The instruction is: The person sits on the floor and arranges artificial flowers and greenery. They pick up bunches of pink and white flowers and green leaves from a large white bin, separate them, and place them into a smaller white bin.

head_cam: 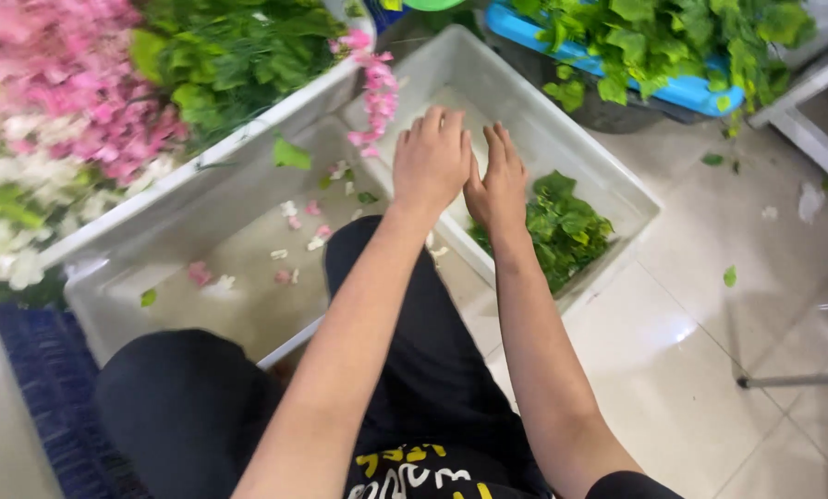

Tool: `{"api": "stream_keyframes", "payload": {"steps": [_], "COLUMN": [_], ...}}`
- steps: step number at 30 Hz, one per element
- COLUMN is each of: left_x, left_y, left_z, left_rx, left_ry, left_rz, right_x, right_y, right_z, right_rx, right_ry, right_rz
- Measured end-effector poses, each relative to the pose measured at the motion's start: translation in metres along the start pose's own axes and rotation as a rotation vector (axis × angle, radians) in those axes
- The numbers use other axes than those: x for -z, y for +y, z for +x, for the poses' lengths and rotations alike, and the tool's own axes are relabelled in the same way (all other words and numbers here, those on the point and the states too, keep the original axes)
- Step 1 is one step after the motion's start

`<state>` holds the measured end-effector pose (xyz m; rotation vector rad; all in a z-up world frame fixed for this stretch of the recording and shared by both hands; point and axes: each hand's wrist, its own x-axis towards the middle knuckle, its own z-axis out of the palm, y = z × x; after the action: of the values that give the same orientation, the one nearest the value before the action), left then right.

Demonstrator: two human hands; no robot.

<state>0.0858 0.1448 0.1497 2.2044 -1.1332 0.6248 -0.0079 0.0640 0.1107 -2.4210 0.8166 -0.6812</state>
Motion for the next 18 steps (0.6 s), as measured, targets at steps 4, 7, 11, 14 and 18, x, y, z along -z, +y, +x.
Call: {"api": "stream_keyframes", "payload": {"steps": [4, 7, 11, 14, 18], "left_x": [0.08, 0.123, 0.156, 0.164, 0.154], "left_y": [-0.054, -0.103, -0.169, -0.214, -0.279], "left_z": [-0.001, -0.015, -0.033, -0.04, -0.045], "left_rx": [-0.014, -0.005, 0.075, 0.175, 0.275], "left_ry": [0.136, 0.166, 0.185, 0.164, 0.191], "left_rz": [0.064, 0.134, 0.228, 0.252, 0.213], "right_x": [-0.012, -0.034, -0.065, -0.104, -0.171], "right_y": [-0.078, -0.128, -0.185, -0.205, -0.216], "right_z": [0.016, 0.03, 0.048, 0.067, 0.095], "right_rx": [0.179, 0.317, 0.468, 0.562, 0.612], "right_ry": [0.023, -0.046, -0.171, -0.192, -0.252], "right_rz": [0.043, 0.095, 0.052, 0.096, 0.144]}}
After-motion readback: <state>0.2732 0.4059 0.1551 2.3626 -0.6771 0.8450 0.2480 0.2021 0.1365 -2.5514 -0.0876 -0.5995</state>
